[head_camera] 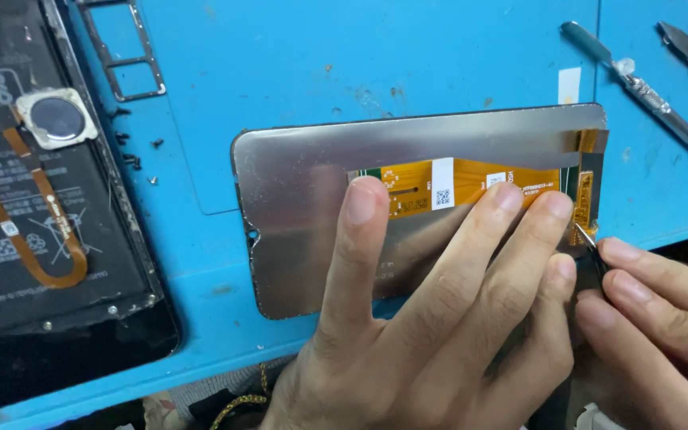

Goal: Cleaning a phone screen and adjusting a ribbon cable with tweezers on a repair bench.

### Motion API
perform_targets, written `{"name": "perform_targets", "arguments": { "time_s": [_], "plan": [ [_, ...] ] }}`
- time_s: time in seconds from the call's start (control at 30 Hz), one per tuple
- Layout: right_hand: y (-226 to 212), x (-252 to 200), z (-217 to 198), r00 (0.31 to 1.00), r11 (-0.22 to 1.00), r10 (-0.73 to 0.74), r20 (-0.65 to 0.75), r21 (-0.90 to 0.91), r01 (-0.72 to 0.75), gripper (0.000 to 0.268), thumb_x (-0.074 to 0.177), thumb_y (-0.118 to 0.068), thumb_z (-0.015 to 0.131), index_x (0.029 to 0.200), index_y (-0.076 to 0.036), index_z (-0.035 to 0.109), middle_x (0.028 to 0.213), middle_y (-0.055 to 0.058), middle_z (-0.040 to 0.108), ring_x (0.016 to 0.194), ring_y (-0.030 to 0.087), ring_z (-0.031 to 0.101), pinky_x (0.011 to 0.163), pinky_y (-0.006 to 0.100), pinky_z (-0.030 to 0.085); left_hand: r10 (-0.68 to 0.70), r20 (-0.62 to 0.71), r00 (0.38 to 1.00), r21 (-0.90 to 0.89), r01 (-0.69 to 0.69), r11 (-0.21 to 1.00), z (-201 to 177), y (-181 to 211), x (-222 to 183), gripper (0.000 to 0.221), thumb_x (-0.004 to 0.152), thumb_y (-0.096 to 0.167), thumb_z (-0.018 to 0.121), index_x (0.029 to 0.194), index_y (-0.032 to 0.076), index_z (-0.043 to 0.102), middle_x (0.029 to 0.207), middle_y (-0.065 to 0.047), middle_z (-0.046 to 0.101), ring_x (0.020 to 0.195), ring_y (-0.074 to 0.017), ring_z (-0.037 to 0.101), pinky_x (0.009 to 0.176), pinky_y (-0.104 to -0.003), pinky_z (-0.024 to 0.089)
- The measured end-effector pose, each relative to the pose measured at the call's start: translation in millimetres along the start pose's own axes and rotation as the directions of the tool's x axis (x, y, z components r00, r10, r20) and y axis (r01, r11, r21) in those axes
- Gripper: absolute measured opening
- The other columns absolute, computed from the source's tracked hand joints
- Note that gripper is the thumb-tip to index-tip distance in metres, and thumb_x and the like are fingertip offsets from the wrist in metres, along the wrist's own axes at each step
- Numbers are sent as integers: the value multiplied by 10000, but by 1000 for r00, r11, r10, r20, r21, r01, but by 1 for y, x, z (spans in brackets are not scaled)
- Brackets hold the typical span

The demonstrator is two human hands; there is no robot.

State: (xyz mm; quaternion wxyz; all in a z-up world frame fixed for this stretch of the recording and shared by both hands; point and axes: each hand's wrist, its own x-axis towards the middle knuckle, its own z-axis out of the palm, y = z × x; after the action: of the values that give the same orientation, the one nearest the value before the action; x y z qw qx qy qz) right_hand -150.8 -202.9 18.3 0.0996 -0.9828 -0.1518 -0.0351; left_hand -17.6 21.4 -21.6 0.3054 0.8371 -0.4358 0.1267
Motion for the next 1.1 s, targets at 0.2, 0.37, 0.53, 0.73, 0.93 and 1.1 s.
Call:
{"name": "perform_targets", "arguments": {
  "time_s": [0.2, 0.37, 0.53, 0.73, 0.93, 1.1],
  "plan": [
    [8, 2, -6, 994, 995, -102, 23, -2, 103, 322, 920, -103, 693, 1160, 104, 634, 1240, 333, 621, 1211, 548, 704, 1073, 577, 598, 15, -10, 1000, 2, -15, 1000, -5, -2, 5, 85, 1225, 262, 617, 1278, 209, 657, 1466, 20, 766, 1376, -125, 709, 1154, -602, 487],
    [-3, 2, -13, 992, 992, 119, 51, 38, -121, 407, 888, -79, 662, 1248, 102, 604, 1367, 319, 605, 1330, 501, 675, 1164, 516, 566, 21, -46, 999, 7, -21, 1000, -5, 1, 9, 61, 1210, 244, 610, 1240, 206, 646, 1432, 15, 773, 1344, -131, 730, 1136, -620, 498],
    [1, 11, -25, 991, 994, 91, 102, 44, -96, 508, 827, -142, 695, 1280, 68, 603, 1405, 280, 599, 1336, 452, 668, 1169, 502, 551, 29, -44, 999, -3, -29, 1000, -8, 5, 13, 63, 1208, 232, 608, 1235, 192, 648, 1428, 4, 782, 1345, -161, 731, 1126, -655, 459],
    [1, 12, -35, 961, 966, 248, 120, 43, -255, 539, 819, -119, 652, 1329, 44, 594, 1429, 263, 605, 1381, 405, 633, 1199, 481, 511, 4, -26, 1000, -43, -6, 999, -14, 12, 20, 67, 1180, 189, 650, 1228, 169, 693, 1411, -35, 762, 1344, -193, 693, 1104, -744, 424],
    [23, 22, -35, 973, 973, 210, 96, 76, -217, 549, 835, -197, 655, 1336, 18, 587, 1422, 250, 642, 1392, 400, 635, 1177, 484, 523, -11, -25, 1000, -138, 8, 990, -17, 16, 22, 141, 1148, 168, 620, 1223, 121, 729, 1393, -102, 745, 1348, -240, 662, 1074, -857, 338],
    [19, 30, -10, 936, 959, 280, -213, 108, -262, 183, 1050, 163, 741, 1191, 106, 639, 1266, 364, 691, 1247, 470, 743, 1131, 511, 605, 12, -59, 998, -111, -19, 994, -19, 16, 24, 109, 1154, 164, 640, 1219, 137, 723, 1381, -92, 758, 1330, -235, 686, 1073, -832, 332]
  ]
}}
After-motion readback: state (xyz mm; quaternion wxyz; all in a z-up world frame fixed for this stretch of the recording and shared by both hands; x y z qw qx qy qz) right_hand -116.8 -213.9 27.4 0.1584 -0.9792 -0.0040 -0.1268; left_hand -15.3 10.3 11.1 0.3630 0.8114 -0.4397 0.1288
